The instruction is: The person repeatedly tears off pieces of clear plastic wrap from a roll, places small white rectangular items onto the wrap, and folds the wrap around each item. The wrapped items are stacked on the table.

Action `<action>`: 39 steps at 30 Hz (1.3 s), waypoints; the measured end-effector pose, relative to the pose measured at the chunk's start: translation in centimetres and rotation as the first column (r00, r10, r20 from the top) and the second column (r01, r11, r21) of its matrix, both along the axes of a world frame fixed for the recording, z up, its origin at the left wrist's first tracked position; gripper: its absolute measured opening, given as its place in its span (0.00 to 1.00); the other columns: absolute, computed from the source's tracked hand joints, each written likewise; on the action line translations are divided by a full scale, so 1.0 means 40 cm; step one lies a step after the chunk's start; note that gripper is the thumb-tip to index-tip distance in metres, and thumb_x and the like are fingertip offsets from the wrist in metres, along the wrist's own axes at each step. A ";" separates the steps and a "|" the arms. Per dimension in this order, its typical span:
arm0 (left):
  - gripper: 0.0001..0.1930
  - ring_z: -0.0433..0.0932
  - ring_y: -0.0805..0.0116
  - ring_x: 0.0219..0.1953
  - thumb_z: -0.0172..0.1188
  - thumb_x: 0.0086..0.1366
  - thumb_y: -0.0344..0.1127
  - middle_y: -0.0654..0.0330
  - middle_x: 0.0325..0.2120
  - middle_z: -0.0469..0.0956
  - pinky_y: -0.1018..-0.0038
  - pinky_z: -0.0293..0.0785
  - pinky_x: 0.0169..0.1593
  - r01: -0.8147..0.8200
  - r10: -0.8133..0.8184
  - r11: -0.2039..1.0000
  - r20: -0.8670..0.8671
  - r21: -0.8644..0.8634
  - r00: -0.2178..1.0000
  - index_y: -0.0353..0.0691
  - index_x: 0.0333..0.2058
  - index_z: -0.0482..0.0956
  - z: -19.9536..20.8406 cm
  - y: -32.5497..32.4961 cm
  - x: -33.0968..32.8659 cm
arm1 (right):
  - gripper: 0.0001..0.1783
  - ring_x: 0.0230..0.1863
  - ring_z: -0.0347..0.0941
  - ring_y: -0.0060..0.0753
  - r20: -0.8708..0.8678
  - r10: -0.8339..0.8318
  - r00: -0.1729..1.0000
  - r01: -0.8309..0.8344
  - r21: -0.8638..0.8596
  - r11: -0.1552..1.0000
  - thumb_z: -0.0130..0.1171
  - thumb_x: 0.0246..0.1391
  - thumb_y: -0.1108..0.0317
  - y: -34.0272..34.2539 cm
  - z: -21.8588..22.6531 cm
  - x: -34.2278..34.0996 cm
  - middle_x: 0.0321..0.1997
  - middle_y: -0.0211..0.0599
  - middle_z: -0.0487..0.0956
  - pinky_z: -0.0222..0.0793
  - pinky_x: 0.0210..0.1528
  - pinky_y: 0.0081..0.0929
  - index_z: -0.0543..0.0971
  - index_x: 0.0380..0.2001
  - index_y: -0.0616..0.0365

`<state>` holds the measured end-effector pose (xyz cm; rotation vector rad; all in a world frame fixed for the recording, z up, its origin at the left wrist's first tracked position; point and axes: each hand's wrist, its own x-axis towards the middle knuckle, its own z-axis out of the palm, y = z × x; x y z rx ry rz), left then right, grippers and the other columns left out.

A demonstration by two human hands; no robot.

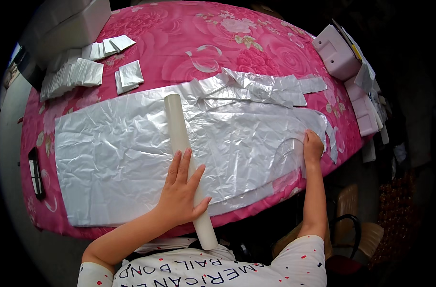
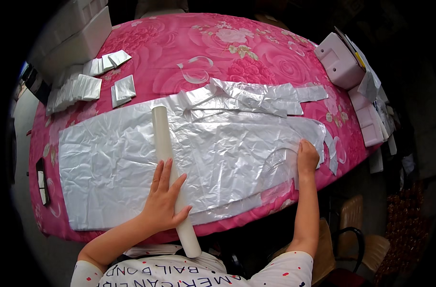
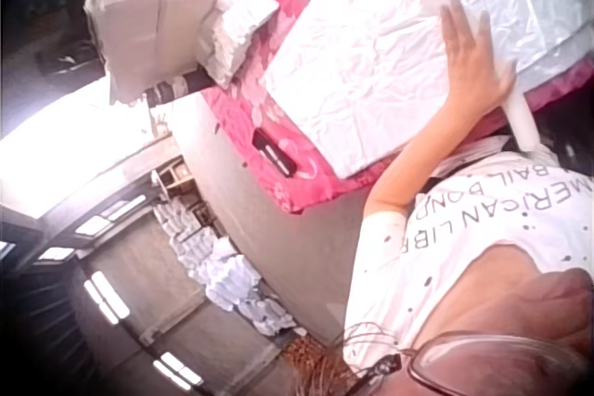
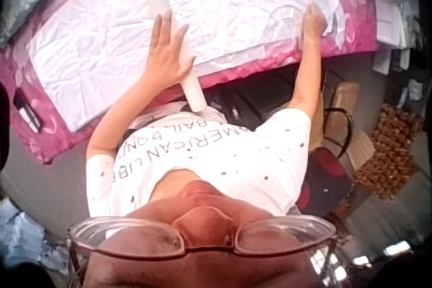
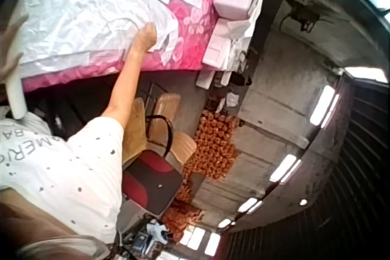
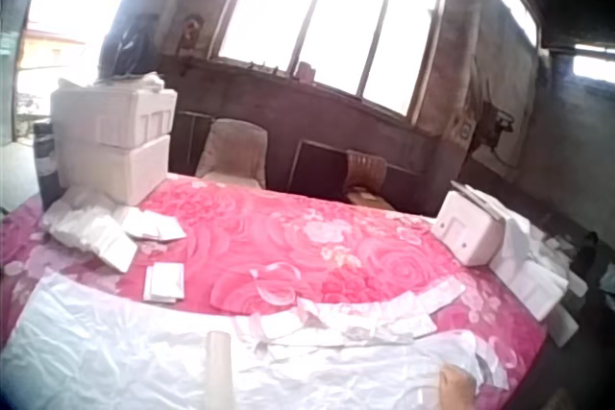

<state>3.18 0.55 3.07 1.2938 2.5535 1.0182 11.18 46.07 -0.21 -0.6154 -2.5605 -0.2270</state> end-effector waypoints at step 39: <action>0.23 0.66 0.50 0.54 0.57 0.51 0.25 0.51 0.50 0.68 0.63 0.64 0.55 -0.202 0.178 0.972 -0.190 -0.118 0.966 0.34 0.48 0.69 0.123 -0.344 -0.123 | 0.25 0.26 0.77 0.44 0.435 0.593 0.678 0.178 -0.879 0.442 0.59 0.43 0.48 -0.809 0.172 0.080 0.24 0.47 0.79 0.71 0.31 0.33 0.80 0.31 0.62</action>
